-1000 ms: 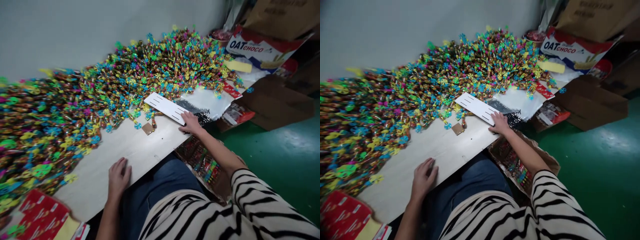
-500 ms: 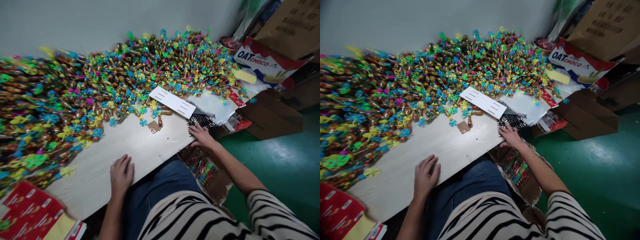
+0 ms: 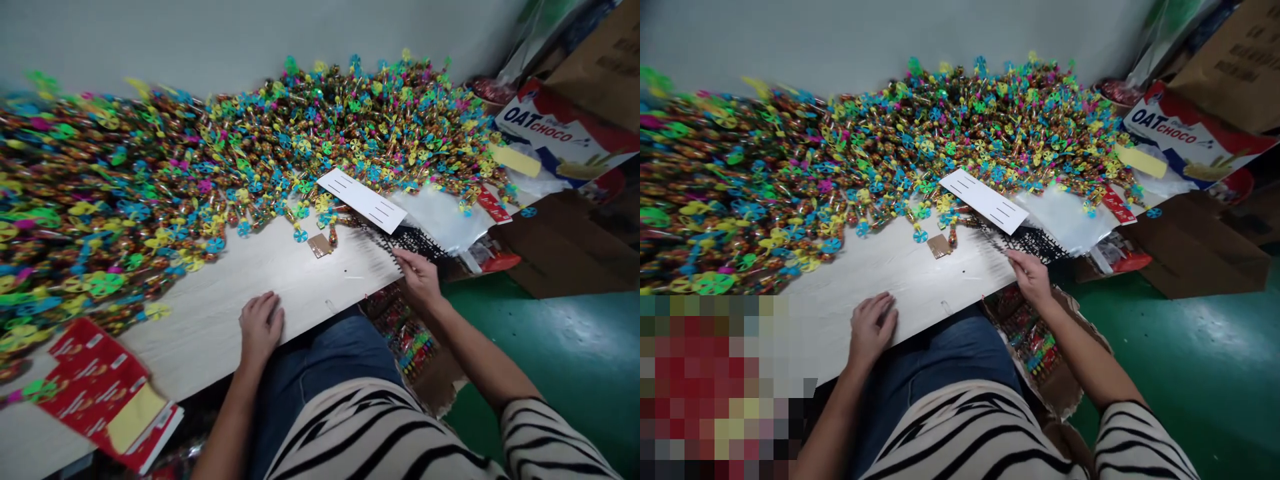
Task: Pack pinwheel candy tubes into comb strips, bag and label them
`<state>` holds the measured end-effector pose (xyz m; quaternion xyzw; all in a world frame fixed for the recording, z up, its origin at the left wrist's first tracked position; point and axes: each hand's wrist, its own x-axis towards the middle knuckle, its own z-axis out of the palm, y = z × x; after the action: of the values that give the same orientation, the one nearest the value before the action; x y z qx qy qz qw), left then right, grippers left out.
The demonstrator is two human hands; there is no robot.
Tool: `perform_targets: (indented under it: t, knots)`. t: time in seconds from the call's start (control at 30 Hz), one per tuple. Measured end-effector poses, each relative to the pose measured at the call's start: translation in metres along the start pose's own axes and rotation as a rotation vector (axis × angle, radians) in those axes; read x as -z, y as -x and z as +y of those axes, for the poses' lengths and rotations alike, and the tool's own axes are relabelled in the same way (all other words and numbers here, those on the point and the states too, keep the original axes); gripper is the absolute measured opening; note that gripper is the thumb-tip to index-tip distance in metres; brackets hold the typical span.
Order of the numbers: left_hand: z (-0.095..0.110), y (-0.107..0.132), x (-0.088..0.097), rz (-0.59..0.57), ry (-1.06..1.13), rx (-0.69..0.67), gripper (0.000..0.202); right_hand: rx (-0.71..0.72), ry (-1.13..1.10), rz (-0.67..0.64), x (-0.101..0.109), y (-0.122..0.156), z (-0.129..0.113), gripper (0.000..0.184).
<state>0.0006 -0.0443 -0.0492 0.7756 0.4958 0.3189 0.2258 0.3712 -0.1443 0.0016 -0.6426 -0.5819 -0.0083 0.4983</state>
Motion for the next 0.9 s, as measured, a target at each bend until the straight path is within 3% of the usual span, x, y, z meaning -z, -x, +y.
perform_targets:
  t: [0.1, 0.2, 0.3, 0.37, 0.5, 0.67, 0.77, 0.9]
  knots:
    - [0.032, -0.007, -0.018, -0.135, 0.387, 0.275, 0.039, 0.165, 0.051, -0.126, -0.026, 0.015, -0.018, 0.026]
    - [0.074, -0.026, -0.046, -0.379, 0.908, 0.639, 0.05, 0.299, 0.193, -0.242, -0.051, 0.042, -0.048, 0.028]
    - [0.103, -0.053, -0.072, -0.498, 1.134, 0.813, 0.034, 0.385, 0.204, -0.462, -0.066, 0.057, -0.065, 0.027]
    - [0.111, -0.068, -0.081, -0.508, 1.1, 0.822, 0.025, 0.355, 0.16, -0.503, -0.071, 0.049, -0.06, 0.034]
    - [0.107, -0.081, -0.083, -0.525, 0.997, 0.729, 0.019, 0.153, 0.388, -0.327, -0.084, -0.005, -0.012, 0.041]
    - [0.092, -0.074, -0.069, -0.513, 0.934, 0.655, 0.02, 0.098, 0.513, -0.41, -0.11, -0.066, 0.045, 0.037]
    - [0.081, -0.064, -0.057, -0.533, 0.973, 0.677, 0.025, 0.173, 0.457, -0.371, -0.12, -0.073, 0.052, 0.041]
    - [0.078, -0.054, -0.057, -0.443, 0.843, 0.675, 0.015, 0.287, 0.395, -0.341, -0.132, -0.065, 0.039, 0.041]
